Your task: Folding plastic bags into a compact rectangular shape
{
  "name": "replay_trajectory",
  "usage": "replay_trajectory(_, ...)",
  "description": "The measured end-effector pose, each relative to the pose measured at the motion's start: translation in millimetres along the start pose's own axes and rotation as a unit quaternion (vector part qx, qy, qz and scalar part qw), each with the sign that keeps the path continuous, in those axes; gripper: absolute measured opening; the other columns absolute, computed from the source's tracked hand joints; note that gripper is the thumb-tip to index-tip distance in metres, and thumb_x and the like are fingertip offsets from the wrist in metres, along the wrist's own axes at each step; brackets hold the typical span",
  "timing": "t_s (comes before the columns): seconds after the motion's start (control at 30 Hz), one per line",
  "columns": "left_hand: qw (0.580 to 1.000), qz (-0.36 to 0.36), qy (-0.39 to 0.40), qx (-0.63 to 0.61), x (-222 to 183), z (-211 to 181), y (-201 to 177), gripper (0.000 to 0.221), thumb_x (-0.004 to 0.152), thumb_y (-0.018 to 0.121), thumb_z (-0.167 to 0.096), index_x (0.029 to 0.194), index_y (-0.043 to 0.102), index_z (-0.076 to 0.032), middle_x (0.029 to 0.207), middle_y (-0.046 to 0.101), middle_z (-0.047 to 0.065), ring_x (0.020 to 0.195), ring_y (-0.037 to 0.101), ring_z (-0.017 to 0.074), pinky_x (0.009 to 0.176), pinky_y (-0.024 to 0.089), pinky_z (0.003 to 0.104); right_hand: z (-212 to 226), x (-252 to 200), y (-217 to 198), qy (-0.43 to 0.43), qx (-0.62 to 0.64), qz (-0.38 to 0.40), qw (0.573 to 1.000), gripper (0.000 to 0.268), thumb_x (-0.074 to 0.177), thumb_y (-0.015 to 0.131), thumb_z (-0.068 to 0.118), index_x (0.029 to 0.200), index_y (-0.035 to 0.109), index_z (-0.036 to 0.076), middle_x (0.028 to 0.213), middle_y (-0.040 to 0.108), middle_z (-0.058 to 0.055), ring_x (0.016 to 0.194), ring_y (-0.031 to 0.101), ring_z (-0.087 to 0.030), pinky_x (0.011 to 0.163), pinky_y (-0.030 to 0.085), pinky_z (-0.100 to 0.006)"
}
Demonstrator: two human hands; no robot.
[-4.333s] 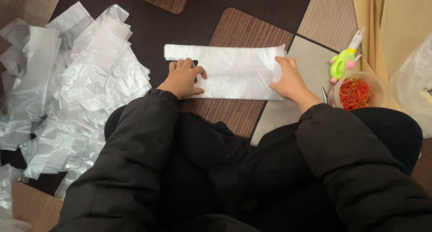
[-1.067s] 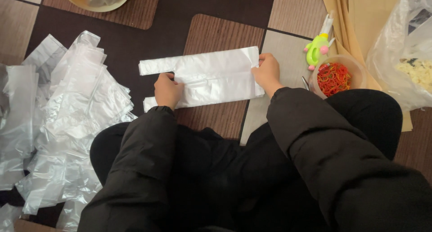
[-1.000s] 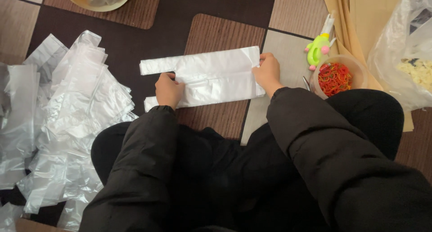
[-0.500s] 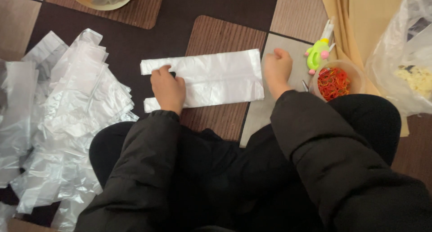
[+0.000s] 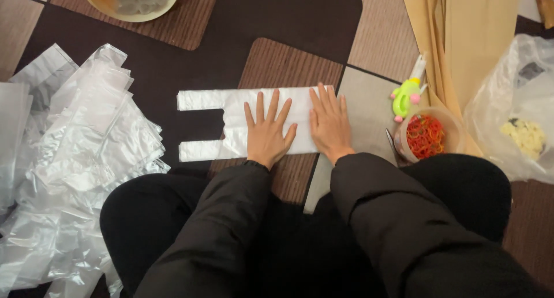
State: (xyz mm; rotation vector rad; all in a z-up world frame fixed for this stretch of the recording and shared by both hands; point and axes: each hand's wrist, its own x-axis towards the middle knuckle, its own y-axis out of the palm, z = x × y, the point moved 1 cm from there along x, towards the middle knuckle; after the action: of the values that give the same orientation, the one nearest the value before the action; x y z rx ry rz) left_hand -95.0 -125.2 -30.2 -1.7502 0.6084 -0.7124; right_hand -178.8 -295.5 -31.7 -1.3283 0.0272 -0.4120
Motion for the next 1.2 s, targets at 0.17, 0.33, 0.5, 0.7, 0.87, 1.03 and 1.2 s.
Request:
replay_trajectory(0.17, 1.0, -0.001, -0.009, 0.001, -0.5, 4.5, 19.4, 0.067, 0.105, 0.037, -0.059, 0.167, 0.038, -0.031, 0.178, 0.022, 0.005, 0.162, 0.016, 0.0439, 0.123, 0.005, 0.076, -25.9, -4.9, 24.4, 0.029, 0.05, 0.022, 0.998, 0.055, 0.113, 0.037, 0.028, 0.165, 0.043, 0.014, 0.173, 0.034, -0.014, 0.161, 0.027, -0.032, 0.128, 0.017, -0.056)
replay_trajectory(0.33, 1.0, 0.004, -0.014, 0.001, -0.4, 6.7, 22.2, 0.068, 0.105, 0.036, -0.06, 0.167, 0.037, -0.032, 0.179, 0.019, 0.005, 0.163, 0.013, 0.0431, 0.123, 0.004, 0.077, -31.2, -7.2, 30.6, 0.04, 0.059, 0.035, 0.997, 0.055, 0.114, 0.034, 0.029, 0.167, 0.04, 0.015, 0.175, 0.03, -0.013, 0.162, 0.024, -0.03, 0.128, 0.016, -0.054)
replay_trajectory(0.5, 0.999, -0.029, -0.024, -0.001, -1.0, 5.7, 24.4, 0.073, 0.099, 0.047, -0.056, 0.166, 0.038, -0.029, 0.177, 0.025, 0.009, 0.162, 0.018, 0.0438, 0.122, 0.006, 0.078, -28.9, -5.9, 30.2, 0.024, 0.025, 0.025, 0.999, 0.055, 0.114, 0.035, 0.027, 0.167, 0.04, 0.014, 0.174, 0.032, -0.014, 0.162, 0.026, -0.03, 0.127, 0.018, -0.054)
replay_trajectory(0.7, 0.979, -0.158, 0.083, -0.094, 26.6, -52.7, 58.3, 0.072, 0.093, 0.059, -0.041, 0.162, 0.044, -0.029, 0.161, 0.052, 0.013, 0.156, 0.04, 0.045, 0.124, 0.026, 0.078, -11.5, -0.5, 3.8, 0.018, -0.033, 0.066, 0.997, 0.058, 0.108, 0.038, 0.024, 0.166, 0.04, 0.015, 0.174, 0.033, -0.012, 0.161, 0.027, -0.029, 0.126, 0.025, -0.056)
replay_trajectory(0.87, 0.987, -0.132, 0.033, -0.091, 22.0, -57.7, 64.1, 0.062, 0.101, 0.041, -0.045, 0.162, 0.042, -0.033, 0.168, 0.045, 0.006, 0.159, 0.039, 0.034, 0.131, 0.024, 0.065, -8.0, -1.6, -0.3, 0.009, -0.021, 0.076, 0.997, 0.06, 0.11, 0.035, 0.024, 0.169, 0.032, 0.014, 0.177, 0.027, -0.013, 0.162, 0.023, -0.031, 0.126, 0.021, -0.058)
replay_trajectory(1.03, 0.999, 0.032, 0.005, -0.02, 16.6, -15.0, 29.8, 0.059, 0.109, 0.029, -0.055, 0.165, 0.037, -0.038, 0.176, 0.03, 0.0, 0.165, 0.02, 0.0258, 0.133, 0.009, 0.058, -28.7, -4.2, 33.8, 0.019, -0.038, 0.038, 0.998, 0.058, 0.112, 0.036, 0.029, 0.167, 0.04, 0.013, 0.175, 0.032, -0.012, 0.162, 0.027, -0.029, 0.127, 0.021, -0.057)
replay_trajectory(1.2, 0.988, 0.084, -0.124, -0.032, 3.8, 25.7, 14.9, 0.061, 0.108, 0.034, -0.051, 0.168, 0.032, -0.036, 0.18, 0.016, 0.004, 0.166, 0.011, 0.0314, 0.131, 0.006, 0.062, -29.4, -5.4, 29.9, 0.03, -0.022, 0.055, 0.998, 0.06, 0.11, 0.033, 0.031, 0.168, 0.037, 0.013, 0.176, 0.029, -0.013, 0.162, 0.025, -0.03, 0.127, 0.019, -0.06)
